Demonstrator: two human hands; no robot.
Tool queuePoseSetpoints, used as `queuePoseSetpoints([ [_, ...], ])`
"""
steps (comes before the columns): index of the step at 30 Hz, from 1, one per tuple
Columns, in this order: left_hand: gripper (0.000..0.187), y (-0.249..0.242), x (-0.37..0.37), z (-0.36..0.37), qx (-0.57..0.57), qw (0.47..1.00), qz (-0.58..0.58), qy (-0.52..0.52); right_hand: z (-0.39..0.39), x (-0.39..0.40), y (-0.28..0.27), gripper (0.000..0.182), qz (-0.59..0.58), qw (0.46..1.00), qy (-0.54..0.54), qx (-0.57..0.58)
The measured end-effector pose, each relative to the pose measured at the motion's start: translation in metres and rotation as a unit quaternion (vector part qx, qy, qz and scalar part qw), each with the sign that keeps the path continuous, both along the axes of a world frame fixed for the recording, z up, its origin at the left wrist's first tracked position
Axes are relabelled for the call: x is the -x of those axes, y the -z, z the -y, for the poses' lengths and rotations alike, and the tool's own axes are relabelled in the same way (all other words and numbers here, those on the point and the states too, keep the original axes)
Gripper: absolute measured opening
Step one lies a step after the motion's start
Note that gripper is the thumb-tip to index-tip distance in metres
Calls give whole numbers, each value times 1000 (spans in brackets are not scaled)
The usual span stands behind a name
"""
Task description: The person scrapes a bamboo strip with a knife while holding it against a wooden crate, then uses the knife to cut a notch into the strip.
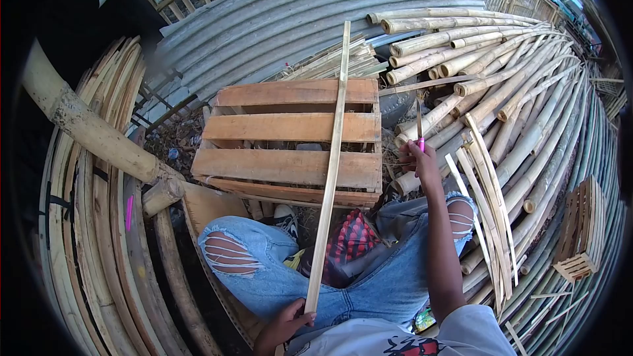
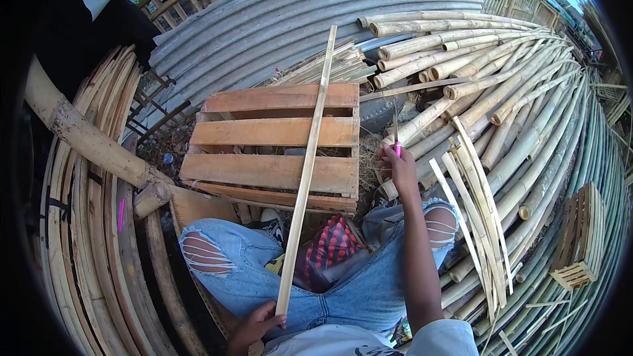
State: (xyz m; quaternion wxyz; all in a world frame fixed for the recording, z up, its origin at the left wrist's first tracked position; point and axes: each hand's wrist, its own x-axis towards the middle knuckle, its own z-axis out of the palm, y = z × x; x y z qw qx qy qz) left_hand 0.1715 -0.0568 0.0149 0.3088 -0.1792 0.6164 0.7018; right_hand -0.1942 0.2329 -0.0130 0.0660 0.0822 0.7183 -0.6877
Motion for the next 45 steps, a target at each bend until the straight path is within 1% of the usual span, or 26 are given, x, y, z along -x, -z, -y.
queuePoseSetpoints([
  [1,27,-4,10,0,1,1000,-6,0,2,-3,-3,33,3,1000,-10,23],
  [3,20,-16,39,-4,65,996,-47,26,7,-4,-10,31,-5,999,-17,43],
  [5,19,-10,61,-9,50,997,-58,24,10,-6,-14,30,-12,997,-82,7],
  [7,17,-4,79,-19,4,994,-113,-6,13,-9,-15,27,-14,997,-80,10],
  [9,17,1,97,-26,-17,992,-128,-2,13,-14,-14,26,-14,992,-122,-33],
  [10,17,3,104,-28,-38,990,-137,1,16,-23,-21,25,-22,993,-116,-21],
  [13,17,7,122,-30,-27,983,-179,31,16,-41,-25,24,-31,995,-94,-32],
  [14,17,7,126,-29,-38,982,-183,39,17,-49,-31,25,-14,997,-78,-14],
  [19,20,-9,144,-35,-116,978,-166,43,10,-70,-63,26,18,995,-94,6],
  [23,22,-16,154,-33,-163,976,-140,43,14,-82,-97,33,-22,989,-132,-70],
  [25,21,-22,154,-32,-175,973,-148,30,18,-84,-112,36,-28,983,-154,-100],
  [27,21,-22,155,-28,-214,971,-110,-1,25,-81,-129,37,-23,979,-165,-117],
  [29,22,-13,152,-27,-246,962,-115,-18,38,-75,-143,38,-35,960,-226,-163],
  [30,23,-7,151,-28,-271,955,-112,-34,44,-72,-148,40,-37,947,-241,-210],
  [31,24,-5,151,-28,-295,948,-109,-49,49,-68,-149,40,-41,945,-246,-212],
  [33,25,-4,147,-33,-314,942,-99,-65,57,-58,-146,42,-69,903,-338,-255],
  [34,25,-2,145,-36,-340,935,-87,-57,63,-56,-146,45,-71,884,-352,-301],
  [35,26,0,144,-39,-365,927,-73,-48,69,-57,-147,45,-68,880,-361,-301],
  [36,25,1,142,-46,-333,938,-75,-61,74,-60,-148,46,-74,864,-370,-333],
  [37,25,5,143,-51,-334,938,-67,-70,78,-63,-146,48,-78,848,-380,-362],
  [38,23,11,144,-54,-335,934,-93,-83,77,-66,-138,49,-104,833,-393,-375],
  [39,22,15,144,-59,-336,930,-117,-97,74,-71,-128,49,-94,831,-403,-372],
  [40,21,11,146,-63,-302,939,-110,-122,71,-75,-119,48,-128,813,-410,-392],
  [41,21,13,151,-65,-302,939,-103,-130,70,-79,-111,48,-163,795,-415,-411],
  [43,19,20,155,-67,-255,943,-151,-153,69,-94,-104,44,-133,801,-421,-403],
  [45,20,22,157,-66,-254,941,-141,-173,66,-104,-95,41,-163,778,-418,-440],
])
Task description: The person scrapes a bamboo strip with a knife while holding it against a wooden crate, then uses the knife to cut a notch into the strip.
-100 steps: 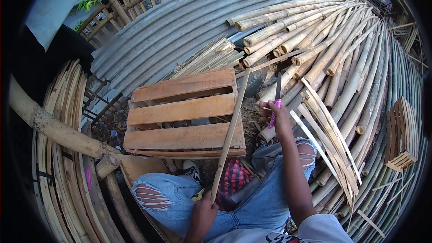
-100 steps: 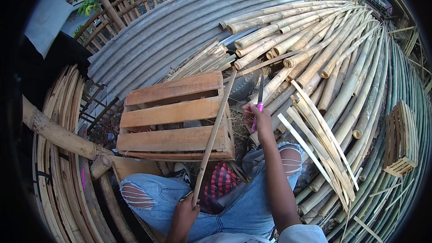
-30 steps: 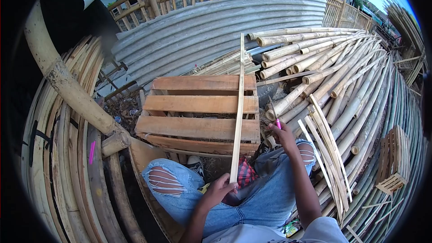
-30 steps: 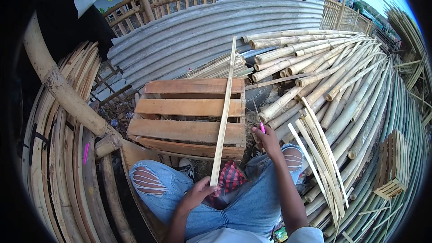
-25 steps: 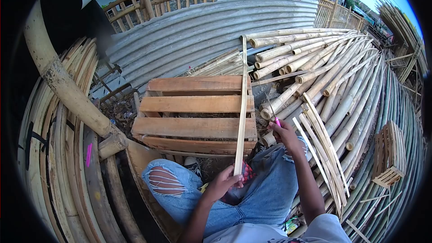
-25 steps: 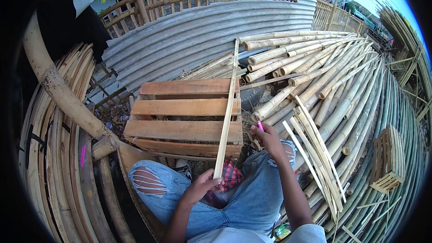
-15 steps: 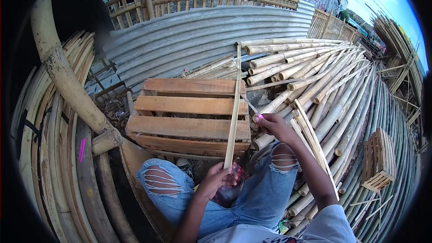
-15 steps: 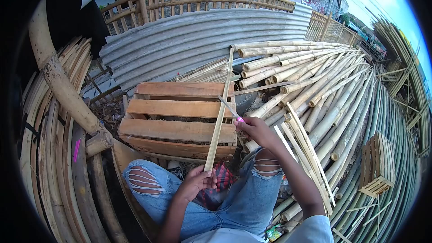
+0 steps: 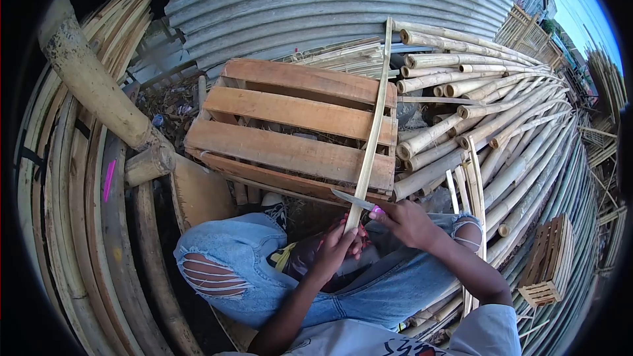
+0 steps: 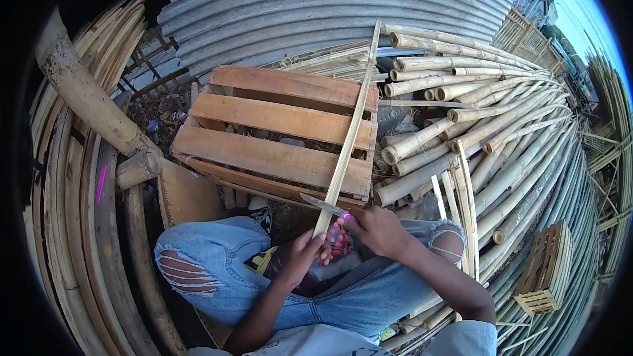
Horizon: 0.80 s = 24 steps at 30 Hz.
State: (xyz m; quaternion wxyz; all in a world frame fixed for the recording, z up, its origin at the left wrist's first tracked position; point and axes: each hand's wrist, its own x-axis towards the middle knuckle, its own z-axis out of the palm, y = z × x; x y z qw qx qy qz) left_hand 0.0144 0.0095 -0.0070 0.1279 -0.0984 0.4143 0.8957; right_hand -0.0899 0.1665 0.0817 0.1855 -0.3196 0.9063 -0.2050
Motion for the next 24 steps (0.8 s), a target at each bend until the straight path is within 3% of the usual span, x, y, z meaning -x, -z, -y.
queuePoseSetpoints([
  [6,23,9,0,18,89,991,-68,67,-4,0,27,38,21,1000,4,-23],
  [11,25,13,0,16,22,995,-53,79,4,2,27,41,55,998,-26,-16],
  [14,25,19,0,12,60,996,-28,53,8,-5,34,41,53,997,-60,-20],
  [22,23,24,-5,7,158,987,-23,9,10,-8,42,41,14,997,-80,-5],
  [24,22,24,-11,8,152,988,-15,23,4,-5,51,42,-88,993,-82,-4],
])
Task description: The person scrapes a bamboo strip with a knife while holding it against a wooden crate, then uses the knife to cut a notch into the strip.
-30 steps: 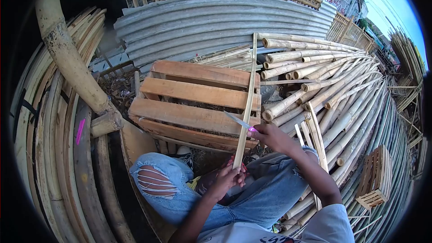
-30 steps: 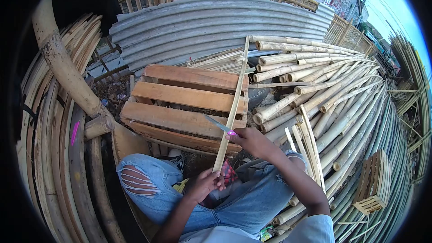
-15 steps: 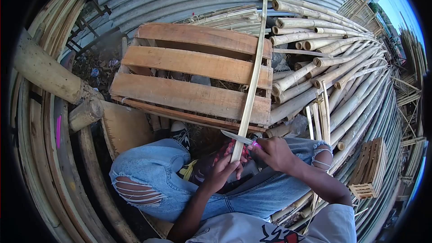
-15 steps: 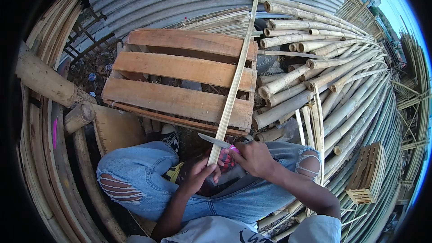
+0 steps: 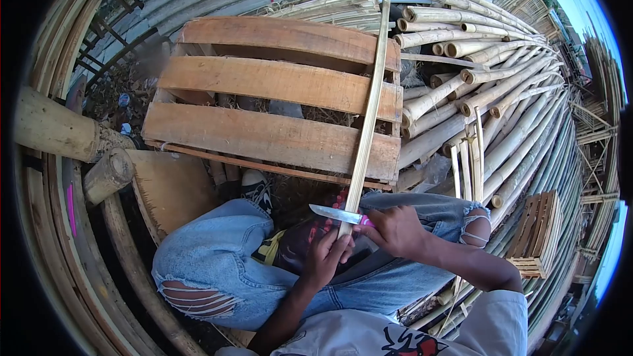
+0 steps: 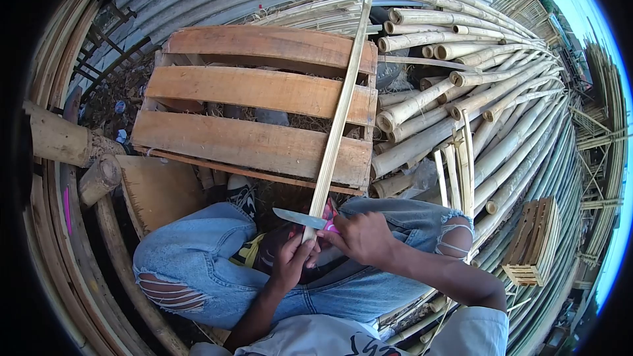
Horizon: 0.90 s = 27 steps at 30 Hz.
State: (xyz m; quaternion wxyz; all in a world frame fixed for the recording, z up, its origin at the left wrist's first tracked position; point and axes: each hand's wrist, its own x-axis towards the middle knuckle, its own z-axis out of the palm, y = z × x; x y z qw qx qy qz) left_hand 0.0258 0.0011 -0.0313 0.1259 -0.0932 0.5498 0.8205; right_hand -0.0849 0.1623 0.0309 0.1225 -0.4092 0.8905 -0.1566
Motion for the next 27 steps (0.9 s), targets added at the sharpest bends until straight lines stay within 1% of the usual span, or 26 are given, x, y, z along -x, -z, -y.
queuePoseSetpoints([
  [2,22,-5,-2,2,-3,1000,7,15,-3,23,-12,44,40,990,135,-22],
  [4,22,-16,-3,3,23,999,-44,10,-4,31,-20,46,55,986,152,-28],
  [6,20,-17,1,1,37,998,-50,18,-3,26,-19,48,220,969,107,21],
  [7,19,-14,3,-2,30,999,-32,-12,3,21,-24,48,242,970,27,-7],
  [8,18,-8,5,-5,23,999,-11,-44,7,11,-20,49,274,961,4,-44],
  [9,17,9,-1,-1,86,995,-40,2,12,3,-20,48,284,959,2,-2],
  [10,17,9,-2,0,87,995,-40,-1,16,-1,-19,48,293,955,1,42],
  [11,16,7,-2,2,62,997,-38,-9,16,-1,-19,48,293,955,-1,44],
  [12,16,4,-3,4,37,999,-35,-16,16,0,-18,48,256,967,-12,8],
  [13,17,-3,-1,5,37,998,-47,-27,16,0,-17,48,218,975,-23,-28],
  [14,17,-6,0,5,40,998,-48,-27,16,0,-15,48,217,975,-23,-26],
  [16,21,-11,2,3,36,998,-16,-50,14,0,-10,48,121,992,7,-42],
  [18,21,-20,-3,5,36,999,-30,-27,12,22,-22,45,117,988,101,4],
  [19,22,-23,-4,5,35,998,-42,-5,9,25,-23,47,103,988,117,4],
  [20,22,-23,-2,4,36,998,-45,-1,8,23,-22,47,101,988,120,5],
  [22,20,-21,3,-1,17,999,-30,-29,8,16,-21,47,229,969,85,37],
  [23,18,-14,4,-2,14,999,-16,-46,10,9,-18,47,237,970,41,41],
  [26,18,-12,4,0,-5,997,-34,-69,12,2,-13,46,219,975,20,15],
  [27,19,-10,3,1,-2,997,-43,-60,13,4,-13,46,220,975,17,17],
])
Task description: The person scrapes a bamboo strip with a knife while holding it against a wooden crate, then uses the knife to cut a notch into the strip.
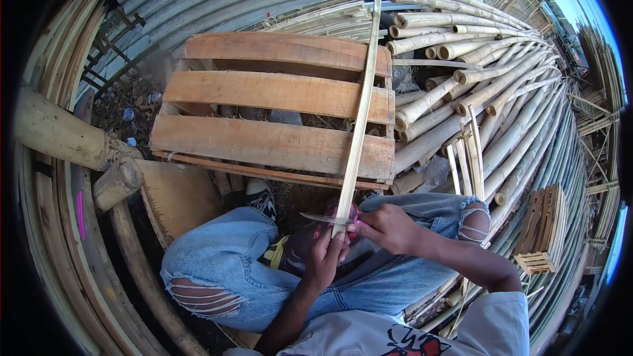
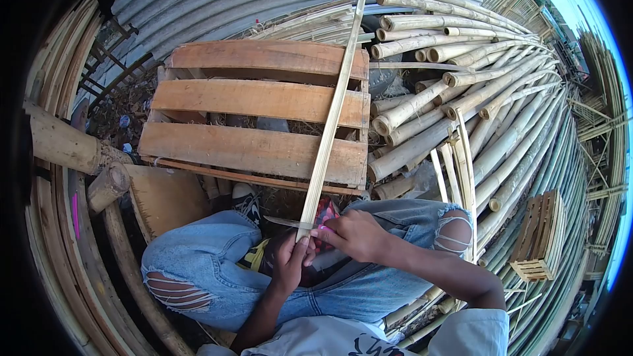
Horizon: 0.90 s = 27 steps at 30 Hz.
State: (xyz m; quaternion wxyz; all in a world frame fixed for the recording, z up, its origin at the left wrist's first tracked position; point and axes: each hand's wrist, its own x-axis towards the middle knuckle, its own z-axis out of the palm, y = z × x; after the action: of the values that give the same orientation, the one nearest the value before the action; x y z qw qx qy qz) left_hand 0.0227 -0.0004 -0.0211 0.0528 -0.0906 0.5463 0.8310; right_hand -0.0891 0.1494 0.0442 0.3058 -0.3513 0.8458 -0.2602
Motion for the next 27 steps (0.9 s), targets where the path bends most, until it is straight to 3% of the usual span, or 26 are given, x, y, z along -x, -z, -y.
queuePoseSetpoints([
  [4,19,8,0,0,-19,999,27,7,0,-2,7,47,-68,997,3,-38],
  [6,18,3,2,-1,-42,998,39,-6,-4,-5,19,50,-180,983,-12,-24],
  [13,22,-12,5,-2,-35,999,38,-19,-3,8,16,52,-245,967,39,-53],
  [15,22,-12,0,1,-20,999,25,0,-5,24,12,53,-244,957,147,-52],
  [17,22,-19,-1,3,-12,1000,20,3,-8,34,1,53,-262,951,153,-63],
  [22,22,-29,7,1,-55,998,13,-32,6,22,-22,50,-169,978,118,-34],
  [24,22,-40,11,4,38,999,22,-12,9,15,-22,50,-129,989,54,-42],
  [27,21,-39,18,6,70,997,41,-10,18,8,-23,50,-105,994,-4,-25],
])
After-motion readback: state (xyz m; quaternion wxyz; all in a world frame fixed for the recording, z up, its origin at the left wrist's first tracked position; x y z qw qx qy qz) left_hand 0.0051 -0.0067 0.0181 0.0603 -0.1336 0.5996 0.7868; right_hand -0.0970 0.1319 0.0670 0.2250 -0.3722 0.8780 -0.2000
